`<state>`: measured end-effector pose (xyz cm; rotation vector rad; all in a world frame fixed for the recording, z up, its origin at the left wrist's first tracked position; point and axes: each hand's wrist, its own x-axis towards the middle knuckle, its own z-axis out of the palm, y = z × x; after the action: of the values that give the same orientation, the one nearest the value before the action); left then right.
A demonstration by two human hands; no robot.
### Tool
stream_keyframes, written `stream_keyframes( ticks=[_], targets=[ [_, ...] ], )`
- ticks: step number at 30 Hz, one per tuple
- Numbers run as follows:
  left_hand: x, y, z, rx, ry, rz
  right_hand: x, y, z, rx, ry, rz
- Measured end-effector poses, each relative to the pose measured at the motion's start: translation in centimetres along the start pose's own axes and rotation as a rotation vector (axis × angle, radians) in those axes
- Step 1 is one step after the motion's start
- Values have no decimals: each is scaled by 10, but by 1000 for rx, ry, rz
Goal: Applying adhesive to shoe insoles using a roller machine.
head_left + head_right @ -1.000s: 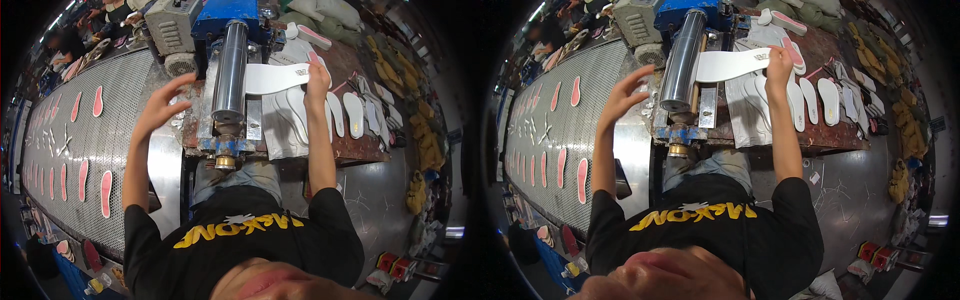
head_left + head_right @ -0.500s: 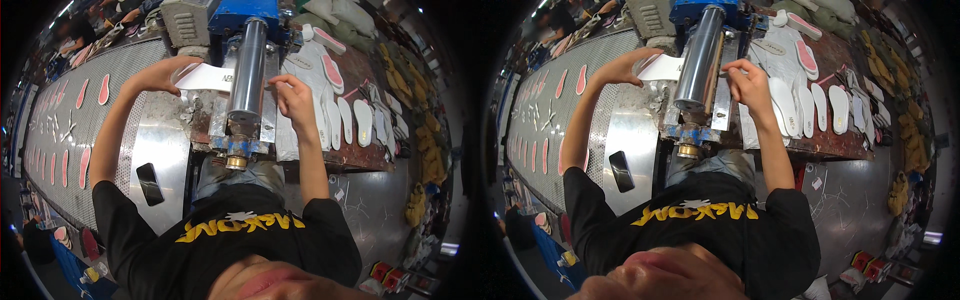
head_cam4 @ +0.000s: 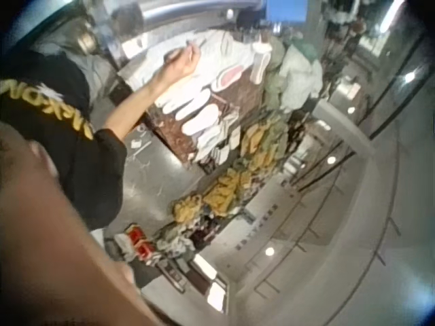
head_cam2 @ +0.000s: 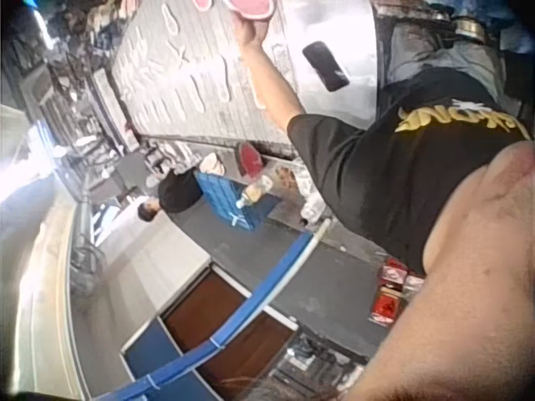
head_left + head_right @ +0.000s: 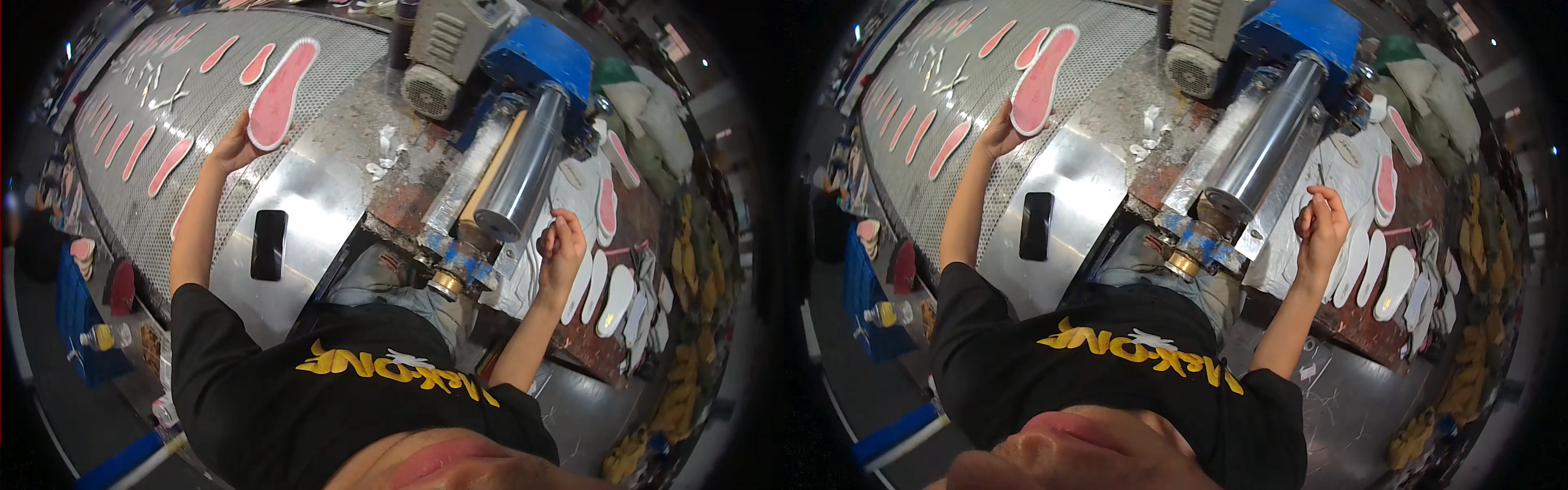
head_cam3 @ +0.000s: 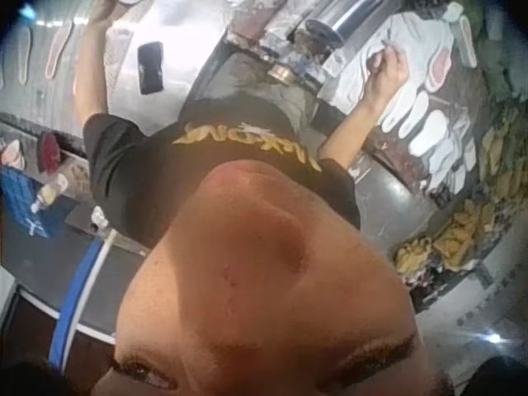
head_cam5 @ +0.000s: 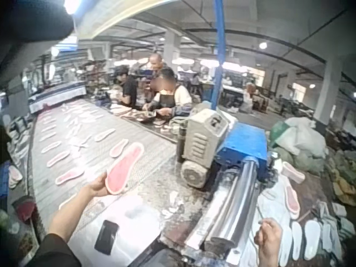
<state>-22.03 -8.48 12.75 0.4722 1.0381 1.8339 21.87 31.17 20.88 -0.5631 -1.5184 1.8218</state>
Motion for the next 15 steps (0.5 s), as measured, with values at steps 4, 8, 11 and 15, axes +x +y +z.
stream_keyframes(
  ticks=[4,8,11,15],
  targets=[
    [-37,-18,-68,-76,502,-81,-1,17,-5,-16,27,32],
    [-46,-39,-113,-79,705,-126,-9,35,-21,-41,96,74],
    [-26,-44,-132,-75,762,-125,-20,46,-36,-51,124,99],
    [35,-37,-139,-92,724,-13,-35,50,-51,-65,216,158]
  ],
)
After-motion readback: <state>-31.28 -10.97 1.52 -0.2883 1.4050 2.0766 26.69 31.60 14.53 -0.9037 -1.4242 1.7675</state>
